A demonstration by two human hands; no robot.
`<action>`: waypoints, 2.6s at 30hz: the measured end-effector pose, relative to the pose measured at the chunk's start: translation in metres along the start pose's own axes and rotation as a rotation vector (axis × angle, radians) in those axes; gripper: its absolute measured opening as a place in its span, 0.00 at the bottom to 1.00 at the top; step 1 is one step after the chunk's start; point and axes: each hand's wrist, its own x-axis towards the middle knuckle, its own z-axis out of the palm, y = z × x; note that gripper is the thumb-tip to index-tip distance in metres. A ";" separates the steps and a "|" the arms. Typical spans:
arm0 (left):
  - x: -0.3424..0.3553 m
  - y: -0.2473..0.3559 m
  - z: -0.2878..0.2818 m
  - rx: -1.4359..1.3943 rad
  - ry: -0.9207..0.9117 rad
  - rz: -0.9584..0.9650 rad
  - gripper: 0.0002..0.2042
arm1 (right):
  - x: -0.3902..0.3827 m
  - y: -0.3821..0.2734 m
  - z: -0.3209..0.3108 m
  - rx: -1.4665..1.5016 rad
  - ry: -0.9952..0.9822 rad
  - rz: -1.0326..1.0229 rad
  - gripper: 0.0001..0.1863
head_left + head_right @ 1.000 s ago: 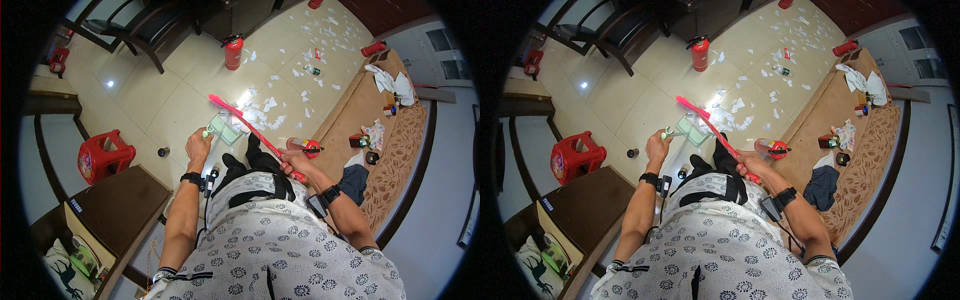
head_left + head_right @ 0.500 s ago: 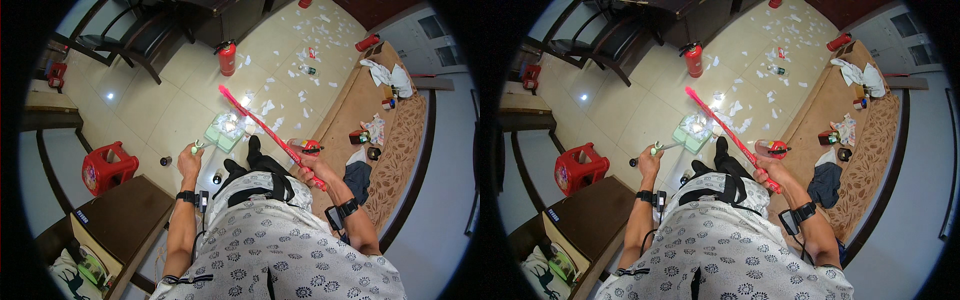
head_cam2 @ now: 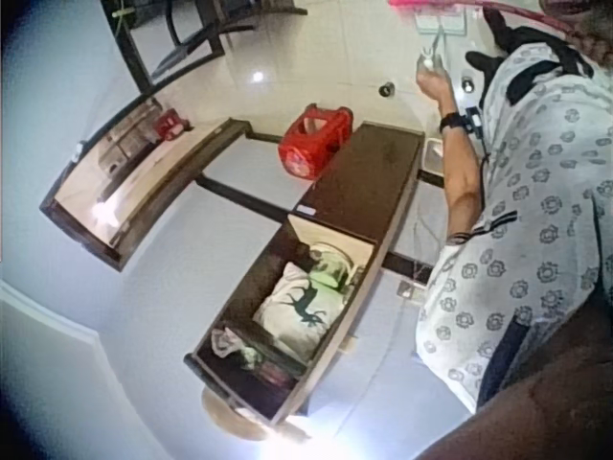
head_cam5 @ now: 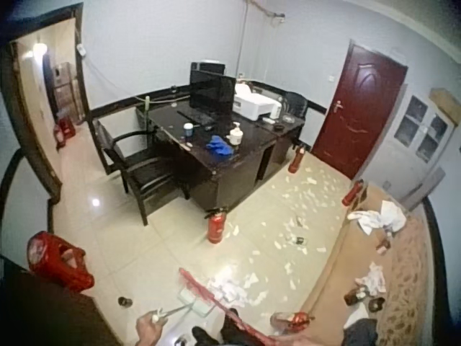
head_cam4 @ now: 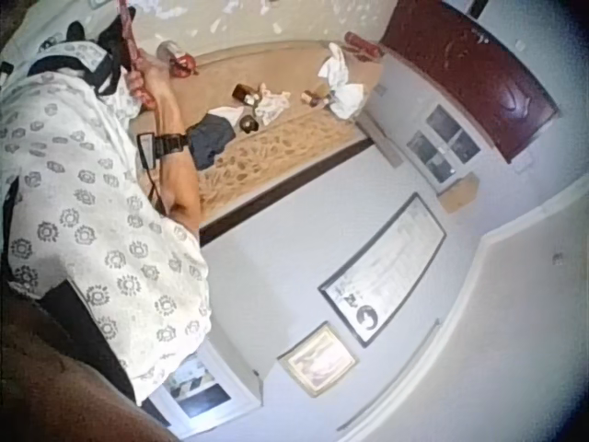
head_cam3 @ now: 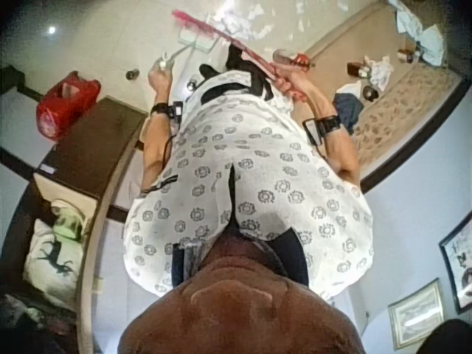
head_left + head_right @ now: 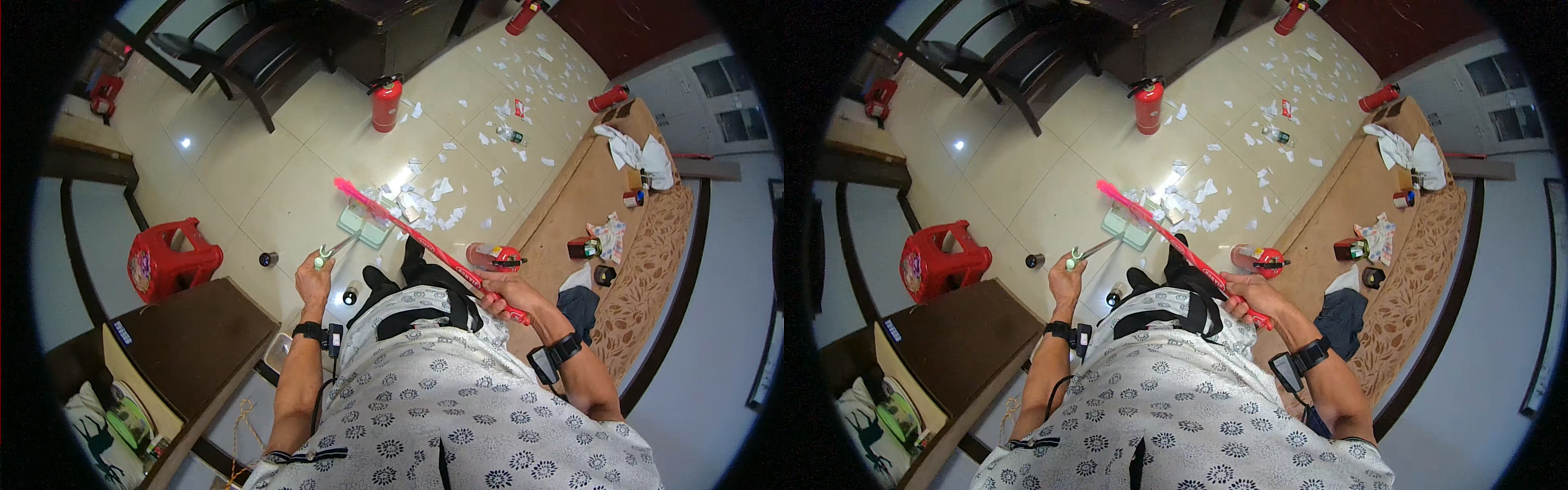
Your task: The person sweeps scattered paper debris on a tiled floor using a pink broom and a green dustpan. They gather the debris into piles and sweep it into the dustpan, then empty the dustpan into a nearby trash bin. The person repeats this process to clean the floor area.
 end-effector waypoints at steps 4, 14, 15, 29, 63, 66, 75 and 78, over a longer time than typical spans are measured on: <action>-0.008 -0.019 -0.005 0.027 -0.051 -0.068 0.19 | -0.006 -0.006 0.012 -0.181 0.093 -0.102 0.27; -0.018 -0.050 -0.016 -0.024 -0.156 -0.096 0.19 | 0.073 -0.003 0.050 -0.711 0.214 -0.162 0.27; -0.019 -0.052 -0.015 -0.040 -0.162 -0.109 0.19 | 0.073 -0.003 0.053 -0.698 0.182 -0.129 0.27; -0.033 -0.086 -0.012 -0.522 -0.563 -0.166 0.21 | 0.025 -0.007 0.070 -0.483 0.124 -0.072 0.17; -0.168 0.029 -0.069 -1.100 0.061 -0.285 0.20 | 0.076 -0.158 0.042 -0.454 -0.183 -0.008 0.26; -0.201 0.043 -0.088 -1.237 0.243 -0.210 0.22 | 0.106 -0.168 0.041 -0.463 -0.213 0.033 0.25; -0.275 0.076 -0.151 -1.243 0.828 -0.271 0.26 | 0.185 -0.191 0.081 -0.626 -0.214 0.135 0.20; -0.287 0.081 -0.161 -1.214 1.065 -0.278 0.26 | 0.205 -0.196 0.116 -0.618 -0.211 0.220 0.09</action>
